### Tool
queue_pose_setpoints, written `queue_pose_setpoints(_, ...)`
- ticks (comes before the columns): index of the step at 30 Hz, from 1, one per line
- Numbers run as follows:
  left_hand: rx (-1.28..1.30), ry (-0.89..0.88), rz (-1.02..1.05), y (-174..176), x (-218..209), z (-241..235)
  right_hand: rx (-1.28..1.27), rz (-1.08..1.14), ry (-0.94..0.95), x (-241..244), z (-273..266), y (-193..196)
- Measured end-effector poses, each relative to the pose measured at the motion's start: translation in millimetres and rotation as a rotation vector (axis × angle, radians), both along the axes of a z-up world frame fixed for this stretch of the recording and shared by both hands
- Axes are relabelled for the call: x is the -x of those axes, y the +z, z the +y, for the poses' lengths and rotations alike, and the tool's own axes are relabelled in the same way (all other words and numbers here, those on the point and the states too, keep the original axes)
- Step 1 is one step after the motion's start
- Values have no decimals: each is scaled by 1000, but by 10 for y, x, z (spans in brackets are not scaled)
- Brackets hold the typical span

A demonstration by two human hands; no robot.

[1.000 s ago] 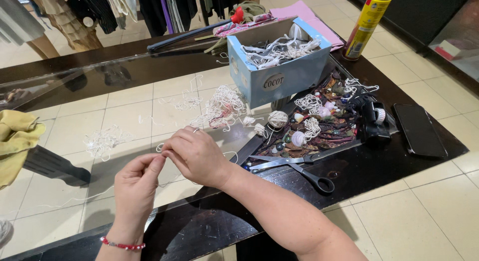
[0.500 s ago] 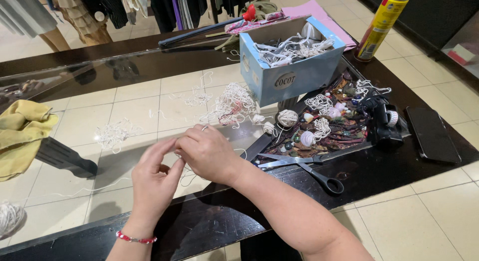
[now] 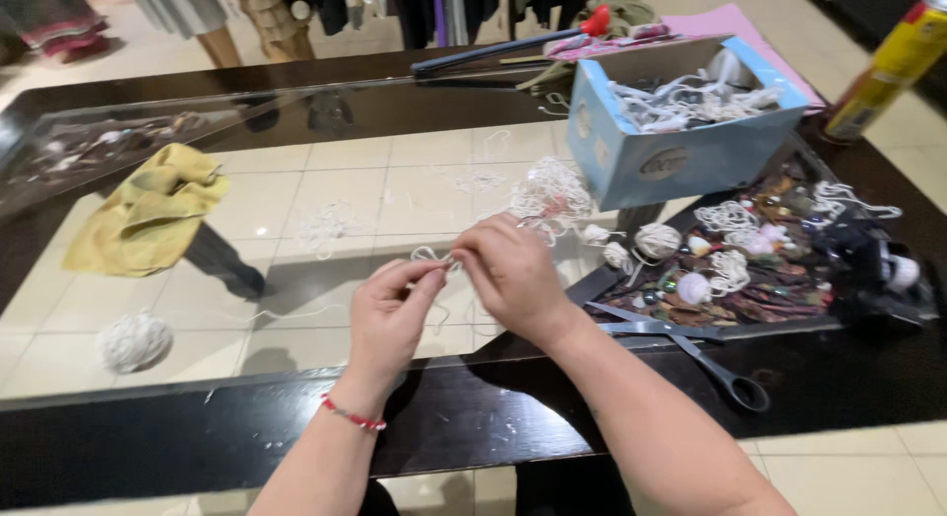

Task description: The person cuts a piece of white string using scissors, then untangles and straightens the string by hand. They proceed to tie knots in the string and later unwind a ball of white string, continuing to tie knots and manipulate the string on a glass table.

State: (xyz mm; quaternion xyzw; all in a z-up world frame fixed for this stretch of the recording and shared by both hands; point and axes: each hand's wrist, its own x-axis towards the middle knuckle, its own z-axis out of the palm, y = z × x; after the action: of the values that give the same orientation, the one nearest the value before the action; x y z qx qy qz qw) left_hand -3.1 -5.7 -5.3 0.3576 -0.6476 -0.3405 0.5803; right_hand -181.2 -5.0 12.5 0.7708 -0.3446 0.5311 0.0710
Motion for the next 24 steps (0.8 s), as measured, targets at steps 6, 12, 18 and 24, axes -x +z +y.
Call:
queue_pose_setpoints(6, -55, -89, 220, -102, 30, -45, -44, -81, -33, -45, -29, -52)
queue_pose_setpoints(12, -335, -197, 536, -253, 79, -172, -73, -90, -85, -122, 20, -62)
queue_pose_setpoints(18, -449, -228, 655, -238, 25, -206, 21, 67, -213, -219, 94, -5)
queue_pose_setpoints(24, -270, -96, 388, -10, -34, -61, 247, 195, -222, -297, 72, -108)
